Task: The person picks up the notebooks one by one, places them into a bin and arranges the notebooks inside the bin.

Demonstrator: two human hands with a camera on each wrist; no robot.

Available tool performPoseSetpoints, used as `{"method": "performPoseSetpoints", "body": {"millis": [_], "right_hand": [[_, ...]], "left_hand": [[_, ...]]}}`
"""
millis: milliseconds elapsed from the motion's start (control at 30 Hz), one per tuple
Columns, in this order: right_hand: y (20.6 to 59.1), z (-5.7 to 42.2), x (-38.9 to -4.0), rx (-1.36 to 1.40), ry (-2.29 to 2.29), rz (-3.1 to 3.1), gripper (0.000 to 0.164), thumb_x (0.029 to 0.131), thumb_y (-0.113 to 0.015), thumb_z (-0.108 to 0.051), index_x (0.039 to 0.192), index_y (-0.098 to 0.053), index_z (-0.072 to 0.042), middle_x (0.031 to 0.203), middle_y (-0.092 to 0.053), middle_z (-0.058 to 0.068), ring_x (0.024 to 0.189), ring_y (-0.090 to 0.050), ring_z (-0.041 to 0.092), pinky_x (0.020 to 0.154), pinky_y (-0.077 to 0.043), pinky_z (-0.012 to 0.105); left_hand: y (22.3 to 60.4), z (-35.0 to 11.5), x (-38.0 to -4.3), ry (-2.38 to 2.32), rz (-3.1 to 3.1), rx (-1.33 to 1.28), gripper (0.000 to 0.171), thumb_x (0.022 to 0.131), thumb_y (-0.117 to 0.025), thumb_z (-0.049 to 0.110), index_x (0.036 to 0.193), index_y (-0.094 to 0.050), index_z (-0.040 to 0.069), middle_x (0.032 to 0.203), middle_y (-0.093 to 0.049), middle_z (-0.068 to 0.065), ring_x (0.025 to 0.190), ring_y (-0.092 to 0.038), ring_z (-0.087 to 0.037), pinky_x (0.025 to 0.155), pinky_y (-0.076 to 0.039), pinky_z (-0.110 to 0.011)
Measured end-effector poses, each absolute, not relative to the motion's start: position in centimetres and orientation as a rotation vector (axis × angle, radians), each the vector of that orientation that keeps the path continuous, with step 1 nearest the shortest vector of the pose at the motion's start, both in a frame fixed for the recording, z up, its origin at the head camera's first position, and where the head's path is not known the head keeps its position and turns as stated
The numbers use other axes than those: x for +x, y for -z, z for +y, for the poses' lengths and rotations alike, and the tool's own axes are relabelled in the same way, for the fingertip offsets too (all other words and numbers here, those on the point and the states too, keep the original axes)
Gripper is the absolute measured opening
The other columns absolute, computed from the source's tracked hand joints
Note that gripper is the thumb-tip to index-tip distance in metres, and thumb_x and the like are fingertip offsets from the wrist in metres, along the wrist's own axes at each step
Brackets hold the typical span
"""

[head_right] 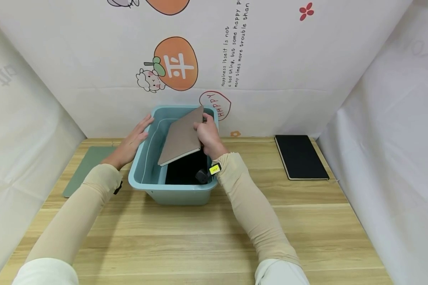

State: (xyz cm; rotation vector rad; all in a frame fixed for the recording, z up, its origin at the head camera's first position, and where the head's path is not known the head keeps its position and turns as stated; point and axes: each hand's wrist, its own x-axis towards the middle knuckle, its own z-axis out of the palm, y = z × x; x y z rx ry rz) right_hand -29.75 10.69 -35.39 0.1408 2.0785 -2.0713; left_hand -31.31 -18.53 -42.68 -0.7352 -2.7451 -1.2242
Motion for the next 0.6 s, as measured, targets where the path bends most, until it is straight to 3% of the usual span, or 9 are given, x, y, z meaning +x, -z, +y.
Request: {"method": "performPoseSetpoints", "body": {"millis": [167,600], "right_hand": [[35.31,10.64,-29.69,0.108,2.018,2.117,0.065,0.106,-0.05,-0.017,0.164,-0.019,-0.019,0.151,-0.047,0.015,0.134,-0.054,0.032,0.111,-0.048,0.049],[35.49,10.37,-29.53,0.107,1.925,2.057,0.071,0.107,-0.047,-0.012,0.166,-0.009,-0.02,0.155,-0.042,0.017,0.136,-0.052,0.037,0.11,-0.047,0.058]], "left_hand": [[42.84,-18.64,-31.48,1.228,-2.742,-0.739,0.056,0.111,-0.026,0.047,0.164,-0.017,0.034,0.173,-0.001,0.017,0.161,-0.002,-0.013,0.125,-0.01,-0.067],[42.93,-18.65,-31.54,1.218,-2.743,-0.745,0.055,0.111,-0.027,0.045,0.164,-0.017,0.033,0.172,-0.001,0.019,0.162,-0.001,-0.014,0.125,-0.01,-0.066]]}}
